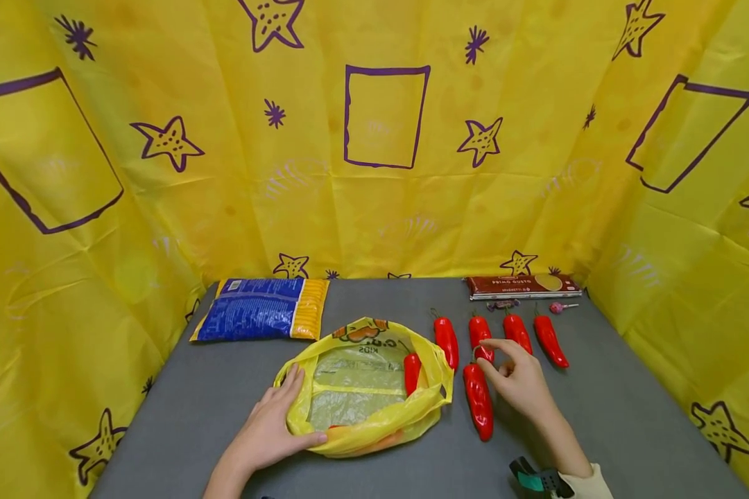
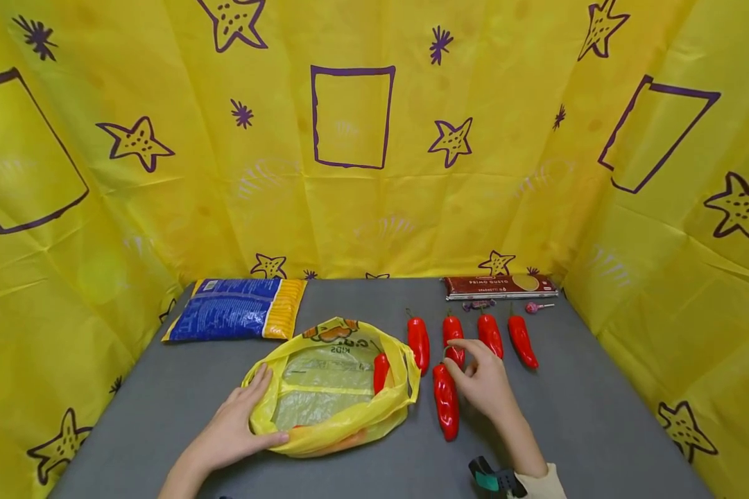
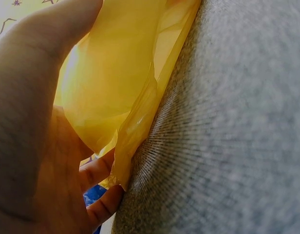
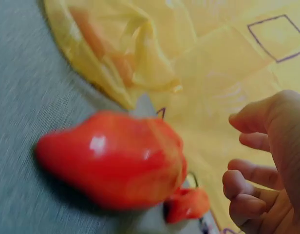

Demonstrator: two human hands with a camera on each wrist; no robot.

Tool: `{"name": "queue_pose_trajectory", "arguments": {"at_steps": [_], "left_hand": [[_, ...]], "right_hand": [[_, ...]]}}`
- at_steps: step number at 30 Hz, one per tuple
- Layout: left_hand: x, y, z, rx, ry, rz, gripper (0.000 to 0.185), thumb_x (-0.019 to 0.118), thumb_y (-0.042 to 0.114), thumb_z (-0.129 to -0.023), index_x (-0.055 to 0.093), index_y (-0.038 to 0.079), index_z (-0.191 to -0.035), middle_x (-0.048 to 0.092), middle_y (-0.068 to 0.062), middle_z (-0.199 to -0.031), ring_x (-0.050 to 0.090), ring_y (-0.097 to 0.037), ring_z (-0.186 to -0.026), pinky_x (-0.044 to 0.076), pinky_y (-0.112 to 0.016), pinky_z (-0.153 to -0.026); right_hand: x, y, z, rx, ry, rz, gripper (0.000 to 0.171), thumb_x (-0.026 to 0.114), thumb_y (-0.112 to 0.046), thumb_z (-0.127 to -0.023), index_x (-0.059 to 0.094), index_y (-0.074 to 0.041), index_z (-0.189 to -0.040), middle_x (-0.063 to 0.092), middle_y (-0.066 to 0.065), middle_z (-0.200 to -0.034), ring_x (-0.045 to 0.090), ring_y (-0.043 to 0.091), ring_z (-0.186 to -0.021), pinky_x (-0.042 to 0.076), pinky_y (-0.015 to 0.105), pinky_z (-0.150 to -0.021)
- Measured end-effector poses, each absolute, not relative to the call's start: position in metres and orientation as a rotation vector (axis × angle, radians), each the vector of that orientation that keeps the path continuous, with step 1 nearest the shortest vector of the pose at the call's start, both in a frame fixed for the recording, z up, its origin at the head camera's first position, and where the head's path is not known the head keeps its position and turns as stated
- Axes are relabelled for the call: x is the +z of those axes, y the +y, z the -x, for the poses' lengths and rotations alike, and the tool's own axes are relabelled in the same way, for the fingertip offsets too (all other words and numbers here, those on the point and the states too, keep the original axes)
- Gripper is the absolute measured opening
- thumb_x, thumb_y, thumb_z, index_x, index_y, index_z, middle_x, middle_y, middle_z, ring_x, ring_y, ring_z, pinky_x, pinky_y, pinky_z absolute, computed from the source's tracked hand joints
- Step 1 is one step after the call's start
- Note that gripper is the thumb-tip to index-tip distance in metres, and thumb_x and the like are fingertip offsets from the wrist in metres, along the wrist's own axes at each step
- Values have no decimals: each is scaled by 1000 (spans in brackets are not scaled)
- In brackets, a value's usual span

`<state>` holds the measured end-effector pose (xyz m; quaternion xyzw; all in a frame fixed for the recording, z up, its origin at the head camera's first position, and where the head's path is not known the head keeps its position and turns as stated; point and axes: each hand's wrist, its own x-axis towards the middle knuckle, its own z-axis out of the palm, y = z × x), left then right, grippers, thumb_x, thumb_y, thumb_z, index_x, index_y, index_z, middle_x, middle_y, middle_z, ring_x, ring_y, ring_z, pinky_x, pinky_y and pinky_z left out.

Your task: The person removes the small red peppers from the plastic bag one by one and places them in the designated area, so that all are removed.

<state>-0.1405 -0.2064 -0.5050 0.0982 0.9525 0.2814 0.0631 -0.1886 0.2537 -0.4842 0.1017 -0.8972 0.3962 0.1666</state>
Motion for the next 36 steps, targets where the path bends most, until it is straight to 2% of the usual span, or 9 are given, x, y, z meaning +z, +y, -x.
{"name": "queue_pose_trajectory", "arguments": {"at_steps": [11, 19, 24, 36], "left_hand": [[-507, -204, 140, 867, 2902, -321, 132, 81, 78, -73, 24, 7, -169, 18, -14, -176, 39, -44, -147, 33, -71, -115], [-510, -204, 140, 860, 2905, -316, 133, 81, 80, -72, 25, 8, -169, 18, -13, -177, 40, -43, -147, 34, -71, -115], [-509, -204, 139, 855, 2903, -317, 133, 80, 81, -72, 24, 8, -169, 19, -13, -177, 40, -42, -147, 35, -70, -114], [-507, -207, 141, 844, 2914, -337, 133, 80, 80, -73, 23, 7, -169, 18, -13, -177, 40, -43, -146, 35, -71, -114]], "right_hand": [[-457, 208, 213, 1225, -2540, -457, 33, 83, -11, -92, 74, -7, -123, 72, 19, -114, 52, 9, -52, 48, 27, -48], [-439, 163, 229, 1284, -2628, -459, 33, 82, -17, -95, 73, -9, -126, 71, 14, -119, 58, 16, -55, 52, 28, -52], [-430, 140, 233, 1238, -2650, -452, 31, 81, -20, -96, 75, -9, -124, 72, 15, -118, 55, 17, -57, 51, 28, -57], [-409, 98, 244, 1239, -2639, -441, 26, 78, -19, -98, 75, -8, -120, 74, 18, -114, 51, 13, -49, 46, 29, -50]]}}
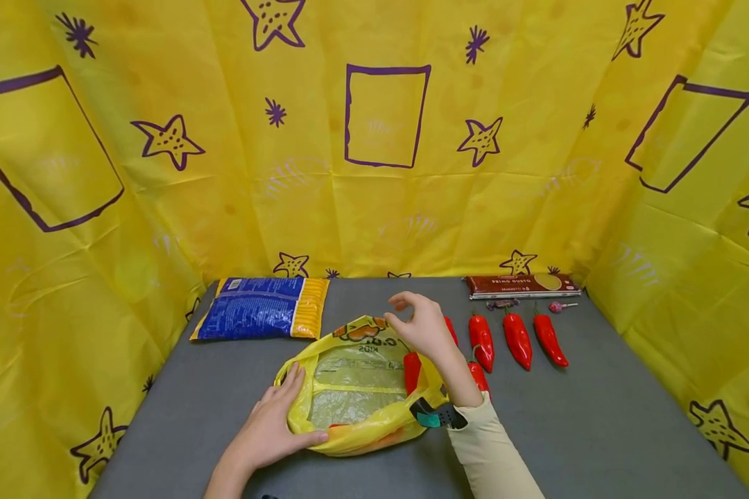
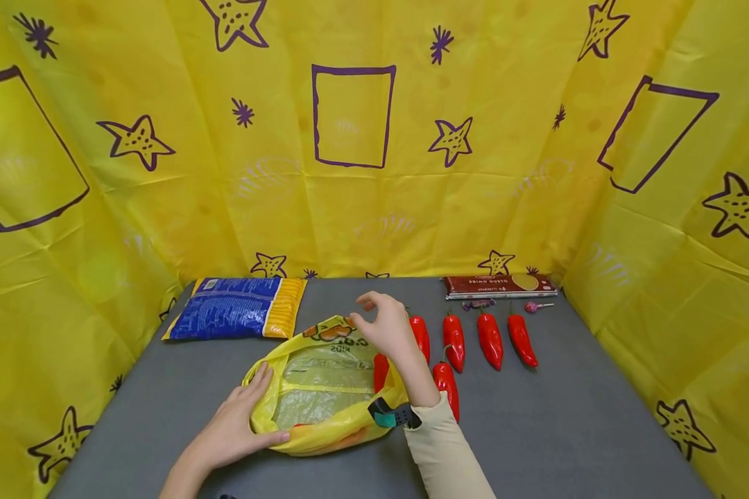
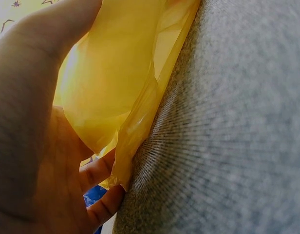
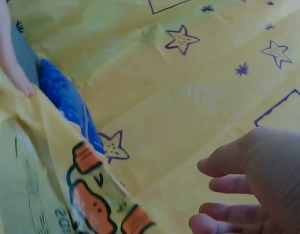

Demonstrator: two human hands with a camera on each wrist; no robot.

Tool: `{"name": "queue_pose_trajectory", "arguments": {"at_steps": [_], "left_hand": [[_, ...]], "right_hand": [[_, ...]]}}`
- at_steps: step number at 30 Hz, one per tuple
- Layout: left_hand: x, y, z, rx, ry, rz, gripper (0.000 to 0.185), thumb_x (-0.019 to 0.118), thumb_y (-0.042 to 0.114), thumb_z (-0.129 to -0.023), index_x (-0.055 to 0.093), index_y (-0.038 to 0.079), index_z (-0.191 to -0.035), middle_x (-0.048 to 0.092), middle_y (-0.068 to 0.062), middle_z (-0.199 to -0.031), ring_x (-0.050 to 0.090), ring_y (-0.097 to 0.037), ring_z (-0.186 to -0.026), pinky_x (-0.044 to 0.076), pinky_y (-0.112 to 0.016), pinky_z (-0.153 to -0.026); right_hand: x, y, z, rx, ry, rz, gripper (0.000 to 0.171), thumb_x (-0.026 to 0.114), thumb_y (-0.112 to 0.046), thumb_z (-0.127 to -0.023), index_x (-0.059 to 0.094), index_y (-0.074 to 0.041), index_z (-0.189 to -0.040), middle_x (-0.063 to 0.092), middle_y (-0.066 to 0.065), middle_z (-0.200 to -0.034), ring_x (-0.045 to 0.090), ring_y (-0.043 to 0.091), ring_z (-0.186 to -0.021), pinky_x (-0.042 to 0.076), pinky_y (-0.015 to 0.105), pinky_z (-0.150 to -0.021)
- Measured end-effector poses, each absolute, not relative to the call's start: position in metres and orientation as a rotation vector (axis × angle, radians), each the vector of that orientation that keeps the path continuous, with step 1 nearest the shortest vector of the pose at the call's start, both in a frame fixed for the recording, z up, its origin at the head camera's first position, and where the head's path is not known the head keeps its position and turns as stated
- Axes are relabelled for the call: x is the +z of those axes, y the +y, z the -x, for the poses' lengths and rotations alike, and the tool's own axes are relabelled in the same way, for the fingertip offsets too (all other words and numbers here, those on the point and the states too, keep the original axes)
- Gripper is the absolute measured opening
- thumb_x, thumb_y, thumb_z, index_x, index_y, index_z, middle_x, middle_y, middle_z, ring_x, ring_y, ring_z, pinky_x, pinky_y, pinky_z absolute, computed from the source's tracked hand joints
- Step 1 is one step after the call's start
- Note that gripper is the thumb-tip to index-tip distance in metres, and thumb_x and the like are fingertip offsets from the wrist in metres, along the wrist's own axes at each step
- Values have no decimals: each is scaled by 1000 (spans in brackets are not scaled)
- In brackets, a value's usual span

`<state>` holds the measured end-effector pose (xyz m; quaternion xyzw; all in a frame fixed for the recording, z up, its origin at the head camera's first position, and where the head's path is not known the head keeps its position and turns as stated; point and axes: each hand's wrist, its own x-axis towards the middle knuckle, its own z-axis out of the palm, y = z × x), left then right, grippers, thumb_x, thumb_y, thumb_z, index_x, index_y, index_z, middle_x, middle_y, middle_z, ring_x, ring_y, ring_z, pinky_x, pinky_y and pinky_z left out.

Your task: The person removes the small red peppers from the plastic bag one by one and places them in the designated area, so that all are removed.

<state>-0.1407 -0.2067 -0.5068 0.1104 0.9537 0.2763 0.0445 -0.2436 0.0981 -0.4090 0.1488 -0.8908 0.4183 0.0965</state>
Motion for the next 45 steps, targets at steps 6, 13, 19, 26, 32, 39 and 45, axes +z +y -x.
{"name": "queue_pose_trajectory", "arguments": {"at_steps": [6, 13, 19, 26, 32, 39, 45], "left_hand": [[-506, -207, 141, 848, 2912, -334, 133, 80, 80, -73, 23, 8, -169, 18, -13, -177, 40, -43, -146, 35, -71, -114], [-504, -207, 140, 849, 2882, -309, 132, 79, 81, -73, 24, 9, -169, 18, -12, -177, 39, -42, -147, 34, -71, -114], [-505, -206, 141, 847, 2880, -316, 132, 79, 82, -73, 24, 10, -169, 17, -11, -177, 40, -40, -146, 35, -70, -113], [-504, -205, 140, 851, 2892, -318, 132, 79, 82, -73, 25, 10, -169, 18, -12, -177, 41, -40, -146, 35, -70, -114], [-505, -206, 139, 837, 2902, -311, 133, 78, 84, -72, 26, 9, -169, 19, -12, -177, 42, -38, -145, 37, -68, -113], [-505, -206, 138, 842, 2906, -313, 132, 78, 83, -72, 26, 9, -169, 19, -11, -177, 43, -37, -144, 38, -67, -113], [-503, -206, 138, 849, 2900, -302, 132, 79, 83, -72, 26, 10, -169, 19, -11, -177, 42, -37, -144, 37, -67, -113]], "right_hand": [[-412, 78, 249, 1273, -2683, -403, 24, 76, -23, -99, 75, -9, -119, 76, 15, -111, 53, 14, -49, 43, 28, -51], [-425, 61, 247, 1324, -2779, -425, 24, 75, -23, -99, 77, -6, -116, 76, 10, -99, 63, 18, -67, 49, 31, -58], [-433, 64, 243, 1224, -2881, -353, 26, 78, -22, -96, 78, -3, -114, 73, 8, -92, 63, 20, -71, 51, 33, -59], [-436, 76, 241, 1045, -2986, -153, 38, 84, -21, -89, 76, -3, -121, 76, 15, -109, 69, 31, -89, 58, 43, -74], [-432, 80, 237, 896, -3080, 0, 48, 88, -22, -82, 75, -5, -125, 74, 17, -121, 68, 40, -103, 59, 50, -81], [-432, 81, 236, 788, -3206, 45, 64, 90, -11, -72, 71, -7, -133, 72, 17, -122, 64, 32, -94, 55, 40, -65], [-433, 83, 234, 749, -3247, 22, 58, 92, -1, -63, 74, -6, -118, 70, 14, -104, 60, 30, -84, 53, 38, -59]]}}
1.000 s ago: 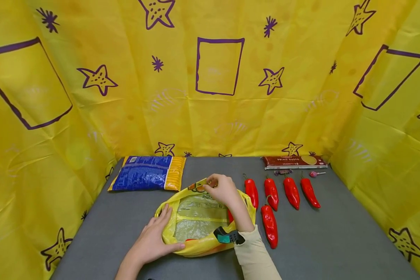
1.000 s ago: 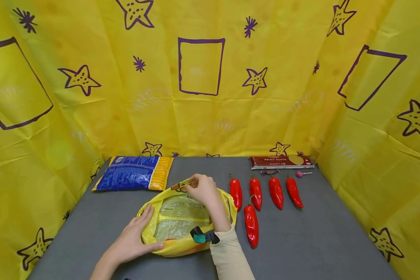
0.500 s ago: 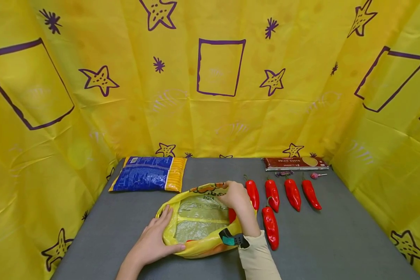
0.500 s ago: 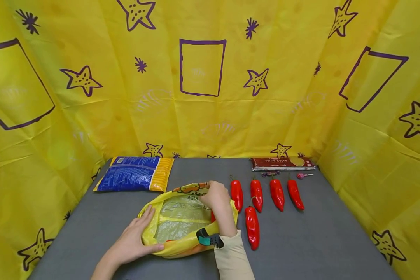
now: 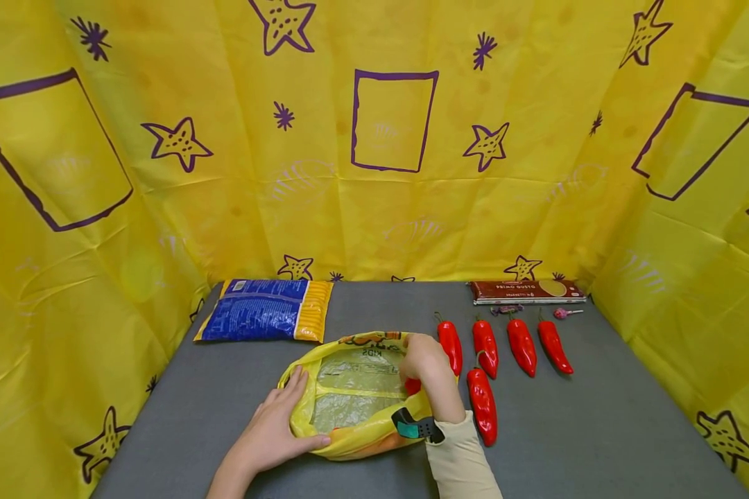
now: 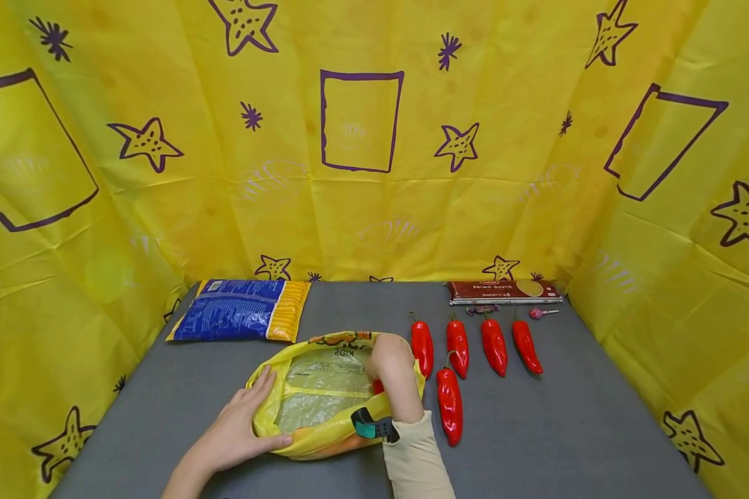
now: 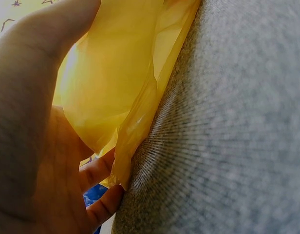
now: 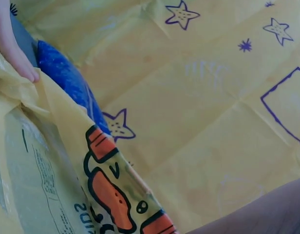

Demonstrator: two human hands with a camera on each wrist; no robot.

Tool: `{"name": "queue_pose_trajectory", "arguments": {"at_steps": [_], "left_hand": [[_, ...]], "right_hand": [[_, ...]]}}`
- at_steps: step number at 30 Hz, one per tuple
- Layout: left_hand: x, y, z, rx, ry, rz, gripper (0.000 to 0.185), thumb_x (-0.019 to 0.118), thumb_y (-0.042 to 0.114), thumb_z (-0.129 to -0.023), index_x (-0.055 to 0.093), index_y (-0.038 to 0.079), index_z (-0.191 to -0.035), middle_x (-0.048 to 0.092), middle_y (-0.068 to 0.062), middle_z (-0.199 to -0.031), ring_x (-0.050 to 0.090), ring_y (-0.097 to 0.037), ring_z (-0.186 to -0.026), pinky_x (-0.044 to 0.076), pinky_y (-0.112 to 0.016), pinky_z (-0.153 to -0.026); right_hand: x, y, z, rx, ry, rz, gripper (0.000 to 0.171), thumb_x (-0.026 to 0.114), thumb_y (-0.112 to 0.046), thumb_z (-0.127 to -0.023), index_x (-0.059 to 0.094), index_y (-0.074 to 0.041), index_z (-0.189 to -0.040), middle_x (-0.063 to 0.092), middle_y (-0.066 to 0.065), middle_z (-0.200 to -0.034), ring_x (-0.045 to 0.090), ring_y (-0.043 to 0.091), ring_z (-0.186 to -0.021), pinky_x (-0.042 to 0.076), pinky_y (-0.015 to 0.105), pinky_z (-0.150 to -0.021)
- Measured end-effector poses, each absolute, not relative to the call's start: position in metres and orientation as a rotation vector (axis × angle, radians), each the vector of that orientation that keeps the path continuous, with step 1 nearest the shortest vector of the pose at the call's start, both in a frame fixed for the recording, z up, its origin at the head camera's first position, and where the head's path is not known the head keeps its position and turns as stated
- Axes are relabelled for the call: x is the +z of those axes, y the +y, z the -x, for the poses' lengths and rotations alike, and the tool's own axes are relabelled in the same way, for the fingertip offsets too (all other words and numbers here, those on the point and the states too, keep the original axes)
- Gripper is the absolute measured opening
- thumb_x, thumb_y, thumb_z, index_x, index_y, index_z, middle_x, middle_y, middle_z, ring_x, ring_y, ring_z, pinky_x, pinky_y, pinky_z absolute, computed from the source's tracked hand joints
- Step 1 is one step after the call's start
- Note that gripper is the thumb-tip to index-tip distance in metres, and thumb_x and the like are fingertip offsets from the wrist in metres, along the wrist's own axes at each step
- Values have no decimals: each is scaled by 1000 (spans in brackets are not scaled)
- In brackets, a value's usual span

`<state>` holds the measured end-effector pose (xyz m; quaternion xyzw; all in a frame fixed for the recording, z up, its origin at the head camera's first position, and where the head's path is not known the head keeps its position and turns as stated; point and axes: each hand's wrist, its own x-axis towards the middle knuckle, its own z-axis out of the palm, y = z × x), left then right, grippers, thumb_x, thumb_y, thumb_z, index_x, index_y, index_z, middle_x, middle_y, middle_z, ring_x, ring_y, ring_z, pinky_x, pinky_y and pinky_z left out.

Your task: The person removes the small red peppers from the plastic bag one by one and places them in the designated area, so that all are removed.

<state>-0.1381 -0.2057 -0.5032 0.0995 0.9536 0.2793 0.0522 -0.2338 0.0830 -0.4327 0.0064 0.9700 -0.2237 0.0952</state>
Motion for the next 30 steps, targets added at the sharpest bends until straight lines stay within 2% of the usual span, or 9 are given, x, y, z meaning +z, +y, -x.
{"name": "queue_pose_trajectory", "arguments": {"at_steps": [6, 10, 13, 16, 22, 27, 30], "left_hand": [[-502, -205, 138, 855, 2886, -292, 132, 80, 81, -72, 26, 10, -169, 19, -11, -177, 42, -38, -145, 36, -68, -114], [-502, -206, 138, 858, 2884, -297, 131, 80, 80, -72, 27, 9, -169, 20, -12, -177, 41, -38, -145, 36, -68, -114], [-502, -206, 138, 860, 2888, -302, 132, 80, 80, -72, 27, 9, -169, 20, -12, -177, 41, -38, -145, 36, -68, -114], [-502, -205, 138, 860, 2892, -308, 132, 80, 81, -72, 27, 9, -169, 19, -11, -177, 41, -38, -145, 36, -68, -114], [-502, -205, 138, 865, 2890, -314, 131, 80, 81, -72, 27, 8, -169, 19, -11, -177, 41, -39, -146, 36, -69, -114], [-502, -206, 137, 859, 2891, -311, 131, 80, 81, -72, 27, 9, -169, 19, -11, -177, 41, -39, -146, 36, -69, -114], [-502, -206, 137, 852, 2896, -310, 132, 79, 82, -72, 27, 9, -169, 20, -12, -177, 42, -39, -145, 36, -69, -113]], "right_hand": [[-435, 83, 235, -649, 2851, -14, 57, 93, 0, -62, 73, -7, -114, 70, 13, -104, 59, 29, -84, 54, 37, -59], [-440, 81, 236, -589, 2918, 113, 56, 96, -7, -61, 75, -7, -113, 73, 9, -100, 63, 27, -85, 56, 36, -67], [-444, 79, 237, -540, 2954, 216, 54, 98, -16, -65, 76, -6, -114, 75, 7, -97, 65, 25, -85, 57, 35, -76], [-447, 76, 237, -581, 2934, 255, 53, 97, -20, -72, 75, -5, -117, 76, 8, -99, 65, 24, -84, 58, 37, -79], [-450, 77, 237, -719, 2852, 328, 52, 95, -17, -75, 72, -3, -120, 74, 7, -98, 62, 20, -79, 57, 35, -73], [-447, 80, 237, -752, 2745, 421, 59, 94, -13, -75, 68, -1, -128, 73, 9, -108, 61, 21, -85, 57, 35, -75], [-447, 80, 236, -765, 2695, 458, 59, 91, -10, -77, 65, -1, -130, 71, 9, -107, 61, 21, -85, 57, 35, -71]]}}
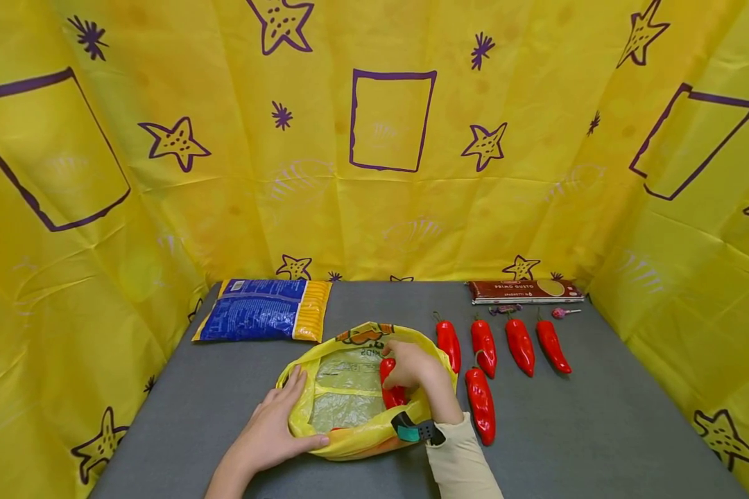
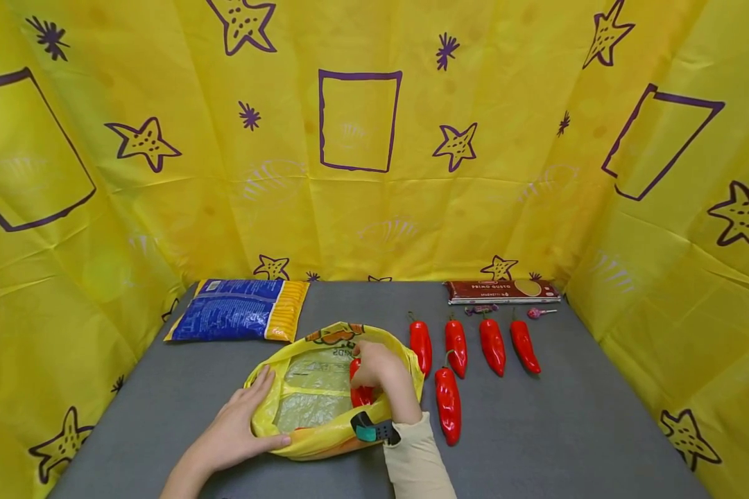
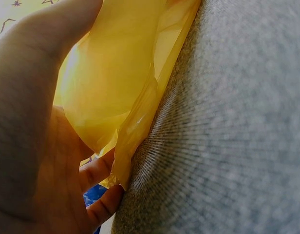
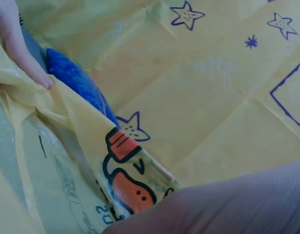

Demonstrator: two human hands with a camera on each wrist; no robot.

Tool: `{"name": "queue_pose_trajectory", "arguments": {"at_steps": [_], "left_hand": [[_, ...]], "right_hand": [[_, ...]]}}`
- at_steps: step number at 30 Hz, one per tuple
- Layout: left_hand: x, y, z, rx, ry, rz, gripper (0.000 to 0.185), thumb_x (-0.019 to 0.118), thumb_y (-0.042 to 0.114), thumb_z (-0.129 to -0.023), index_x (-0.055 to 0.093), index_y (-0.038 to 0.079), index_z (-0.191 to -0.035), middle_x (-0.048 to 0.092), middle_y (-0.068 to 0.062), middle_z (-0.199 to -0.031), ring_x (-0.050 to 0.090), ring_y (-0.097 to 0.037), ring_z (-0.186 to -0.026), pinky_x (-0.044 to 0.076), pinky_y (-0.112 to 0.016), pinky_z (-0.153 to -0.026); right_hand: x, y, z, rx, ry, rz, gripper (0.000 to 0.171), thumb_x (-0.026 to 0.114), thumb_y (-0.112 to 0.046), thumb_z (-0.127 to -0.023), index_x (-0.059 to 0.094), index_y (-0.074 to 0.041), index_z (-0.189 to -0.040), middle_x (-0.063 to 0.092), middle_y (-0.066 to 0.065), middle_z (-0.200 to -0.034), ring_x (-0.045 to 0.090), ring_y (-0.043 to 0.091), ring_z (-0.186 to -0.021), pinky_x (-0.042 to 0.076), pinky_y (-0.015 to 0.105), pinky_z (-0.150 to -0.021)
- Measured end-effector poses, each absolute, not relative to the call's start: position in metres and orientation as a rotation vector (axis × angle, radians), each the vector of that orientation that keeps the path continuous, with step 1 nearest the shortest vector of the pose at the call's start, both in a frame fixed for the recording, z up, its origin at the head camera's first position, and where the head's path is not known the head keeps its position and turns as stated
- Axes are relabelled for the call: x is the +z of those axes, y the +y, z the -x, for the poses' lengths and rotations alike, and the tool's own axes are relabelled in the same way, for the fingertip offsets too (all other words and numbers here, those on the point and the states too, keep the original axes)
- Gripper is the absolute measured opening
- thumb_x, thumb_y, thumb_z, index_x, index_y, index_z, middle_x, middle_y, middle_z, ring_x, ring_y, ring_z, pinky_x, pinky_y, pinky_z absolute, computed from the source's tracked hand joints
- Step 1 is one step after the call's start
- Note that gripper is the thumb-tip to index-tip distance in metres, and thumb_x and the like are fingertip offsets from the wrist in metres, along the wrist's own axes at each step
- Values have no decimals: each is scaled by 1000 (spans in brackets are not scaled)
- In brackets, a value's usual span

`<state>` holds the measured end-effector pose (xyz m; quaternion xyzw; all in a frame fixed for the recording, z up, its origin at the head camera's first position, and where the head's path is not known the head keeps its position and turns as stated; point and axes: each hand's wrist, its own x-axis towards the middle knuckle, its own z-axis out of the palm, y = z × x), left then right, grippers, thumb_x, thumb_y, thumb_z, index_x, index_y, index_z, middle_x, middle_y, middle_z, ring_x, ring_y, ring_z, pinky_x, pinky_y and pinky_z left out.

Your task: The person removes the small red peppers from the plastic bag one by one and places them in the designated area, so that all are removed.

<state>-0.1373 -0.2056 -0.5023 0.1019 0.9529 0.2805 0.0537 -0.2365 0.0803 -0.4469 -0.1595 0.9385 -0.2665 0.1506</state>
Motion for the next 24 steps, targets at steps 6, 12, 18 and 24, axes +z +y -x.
{"name": "queue_pose_trajectory", "arguments": {"at_steps": [6, 12, 18, 24], "left_hand": [[-505, -206, 138, 847, 2906, -322, 132, 79, 82, -72, 27, 9, -169, 20, -12, -177, 42, -39, -145, 36, -69, -114], [-507, -207, 139, 843, 2913, -323, 133, 79, 83, -72, 26, 10, -169, 20, -11, -177, 43, -39, -145, 37, -69, -114], [-506, -207, 138, 845, 2903, -304, 132, 79, 83, -72, 26, 11, -169, 20, -11, -177, 43, -38, -144, 37, -68, -113], [-507, -206, 140, 870, 2893, -281, 133, 79, 83, -70, 26, 11, -169, 21, -11, -177, 43, -36, -144, 37, -67, -114]], "right_hand": [[-452, 79, 236, -812, 2706, 487, 50, 86, -7, -79, 66, -3, -126, 70, 7, -99, 59, 19, -79, 51, 30, -62], [-451, 78, 235, -884, 2691, 515, 48, 82, -5, -80, 68, -4, -126, 70, 9, -101, 60, 21, -79, 52, 32, -60], [-453, 78, 235, -930, 2690, 534, 45, 81, -5, -81, 69, -3, -124, 70, 9, -101, 61, 21, -81, 55, 33, -63], [-452, 78, 235, -949, 2695, 547, 45, 83, -8, -82, 71, -2, -125, 73, 12, -111, 63, 22, -87, 58, 36, -71]]}}
